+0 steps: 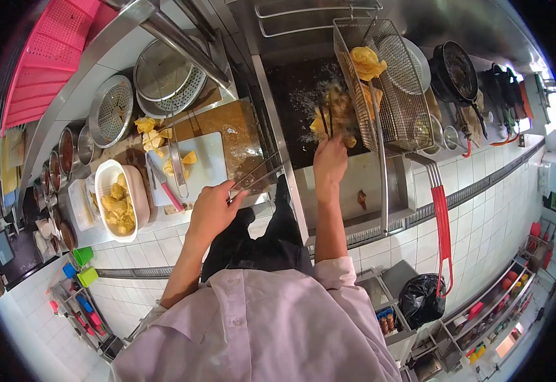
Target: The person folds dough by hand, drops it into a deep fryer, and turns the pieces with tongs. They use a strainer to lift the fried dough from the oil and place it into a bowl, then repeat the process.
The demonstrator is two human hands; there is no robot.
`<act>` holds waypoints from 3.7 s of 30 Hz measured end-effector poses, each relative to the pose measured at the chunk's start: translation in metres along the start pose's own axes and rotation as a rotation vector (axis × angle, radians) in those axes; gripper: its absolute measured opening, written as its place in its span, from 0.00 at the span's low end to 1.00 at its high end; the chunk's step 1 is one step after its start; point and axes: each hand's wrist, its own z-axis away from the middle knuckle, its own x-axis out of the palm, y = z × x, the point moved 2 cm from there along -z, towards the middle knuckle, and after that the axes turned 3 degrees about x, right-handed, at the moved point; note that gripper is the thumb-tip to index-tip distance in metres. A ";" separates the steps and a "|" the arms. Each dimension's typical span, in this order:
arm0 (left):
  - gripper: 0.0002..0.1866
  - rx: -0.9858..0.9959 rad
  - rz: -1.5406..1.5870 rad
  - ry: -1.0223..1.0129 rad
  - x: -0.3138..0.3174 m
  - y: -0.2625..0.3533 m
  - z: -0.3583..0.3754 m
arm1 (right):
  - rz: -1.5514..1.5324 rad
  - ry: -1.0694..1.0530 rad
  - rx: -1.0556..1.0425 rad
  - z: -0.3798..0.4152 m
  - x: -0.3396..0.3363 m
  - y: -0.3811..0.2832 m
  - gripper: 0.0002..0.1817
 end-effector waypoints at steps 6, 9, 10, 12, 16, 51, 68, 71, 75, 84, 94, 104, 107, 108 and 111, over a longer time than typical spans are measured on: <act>0.19 -0.019 0.060 -0.005 -0.003 -0.002 0.007 | 0.015 -0.117 0.046 -0.017 0.025 0.004 0.16; 0.19 -0.038 0.072 -0.008 -0.008 -0.004 0.010 | -0.060 -0.065 -0.039 -0.017 0.022 0.005 0.16; 0.19 -0.042 0.073 -0.007 -0.008 -0.006 0.011 | -0.090 -0.053 -0.055 -0.015 0.020 0.003 0.16; 0.20 -0.053 0.079 -0.013 -0.009 -0.010 0.012 | -0.147 -0.029 -0.085 -0.010 0.011 -0.003 0.16; 0.18 -0.023 0.075 0.049 -0.005 -0.019 0.013 | -0.206 -0.106 -0.042 0.001 -0.012 -0.018 0.17; 0.19 0.039 0.345 0.018 -0.018 -0.009 -0.008 | -0.644 -0.158 0.366 0.051 -0.049 0.005 0.20; 0.30 -0.032 0.354 -0.397 0.157 0.104 -0.293 | -0.849 -0.157 0.691 0.130 -0.108 0.108 0.17; 0.26 0.003 0.353 -0.403 0.175 0.119 -0.304 | -0.829 -0.147 0.705 0.135 -0.116 0.111 0.18; 0.25 -0.050 0.274 -0.389 0.198 0.127 -0.326 | -0.799 -0.129 0.730 0.138 -0.124 0.116 0.19; 0.27 -0.001 0.356 -0.339 0.149 0.124 -0.295 | -0.969 -0.306 0.757 0.127 -0.121 0.125 0.22; 0.32 -0.069 0.828 -0.271 0.060 0.069 -0.116 | -1.561 -0.765 1.012 0.093 -0.089 0.071 0.20; 0.33 -0.026 1.025 -0.185 0.076 0.019 -0.076 | -1.674 -0.710 1.080 0.030 -0.012 0.067 0.18; 0.34 -0.007 1.044 -0.146 0.083 0.012 -0.070 | -1.602 -0.704 1.036 0.017 0.001 0.069 0.16; 0.34 -0.003 1.047 -0.143 0.084 0.010 -0.069 | -1.562 -0.705 1.020 0.014 0.003 0.067 0.16; 0.34 0.011 1.057 -0.127 0.080 0.006 -0.066 | -1.444 -0.706 0.987 0.008 0.011 0.063 0.15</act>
